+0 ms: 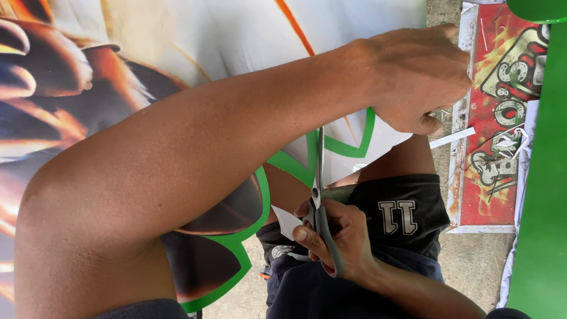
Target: The person uses scissors to cut along the green outline of a large printed poster featuring a tiger. They carefully trim the white border around the design while sitting on the floor.
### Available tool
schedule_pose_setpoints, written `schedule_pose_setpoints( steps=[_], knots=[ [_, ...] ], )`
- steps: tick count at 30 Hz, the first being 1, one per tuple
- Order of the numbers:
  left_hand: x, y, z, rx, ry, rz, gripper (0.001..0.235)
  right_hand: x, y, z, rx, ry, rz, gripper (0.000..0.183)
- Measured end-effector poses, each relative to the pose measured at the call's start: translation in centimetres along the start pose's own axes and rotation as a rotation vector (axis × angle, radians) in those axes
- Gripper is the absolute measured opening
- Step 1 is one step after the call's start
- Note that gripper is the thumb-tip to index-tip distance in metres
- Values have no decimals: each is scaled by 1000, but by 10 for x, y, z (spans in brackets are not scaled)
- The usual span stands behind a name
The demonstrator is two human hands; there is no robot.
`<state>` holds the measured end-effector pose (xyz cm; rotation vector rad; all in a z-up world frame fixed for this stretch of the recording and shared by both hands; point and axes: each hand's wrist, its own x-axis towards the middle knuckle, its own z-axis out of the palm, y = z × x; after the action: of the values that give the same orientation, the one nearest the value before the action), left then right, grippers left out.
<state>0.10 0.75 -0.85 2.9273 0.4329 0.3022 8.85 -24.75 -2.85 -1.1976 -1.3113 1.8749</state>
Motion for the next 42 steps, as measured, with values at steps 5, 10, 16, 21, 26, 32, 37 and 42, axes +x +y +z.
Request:
schedule_pose_setpoints(
  steps=[5, 10, 16, 21, 26, 32, 37, 42],
  knots=[
    [0, -1, 1, 2, 15, 2, 64, 1, -1, 0, -15, -3, -10, 41],
    [0, 0, -1, 10, -11, -3, 64, 3, -2, -3, -31, -22, -28, 45],
    [-2, 14, -20, 16, -65, -26, 68, -10, 62, -54, -113, -498, -254, 79],
    [-6, 18, -27, -14, -36, -60, 71, -8, 117, -75, 237, 309, -394, 72],
    [-12, 44, -52, -43, -102, -80, 59, 106, 49, -120, 808, 210, -463, 47],
    [-39, 92, -100, -41, 9, -232, 30, 193, -27, -134, 803, 180, -300, 22],
    [-138, 141, -170, 185, 180, -1363, 63, 192, -17, -123, 756, 137, -89, 16],
    [-219, 182, -180, -227, 51, -2456, 94, 175, 39, -100, 571, 267, 77, 53]
  ],
)
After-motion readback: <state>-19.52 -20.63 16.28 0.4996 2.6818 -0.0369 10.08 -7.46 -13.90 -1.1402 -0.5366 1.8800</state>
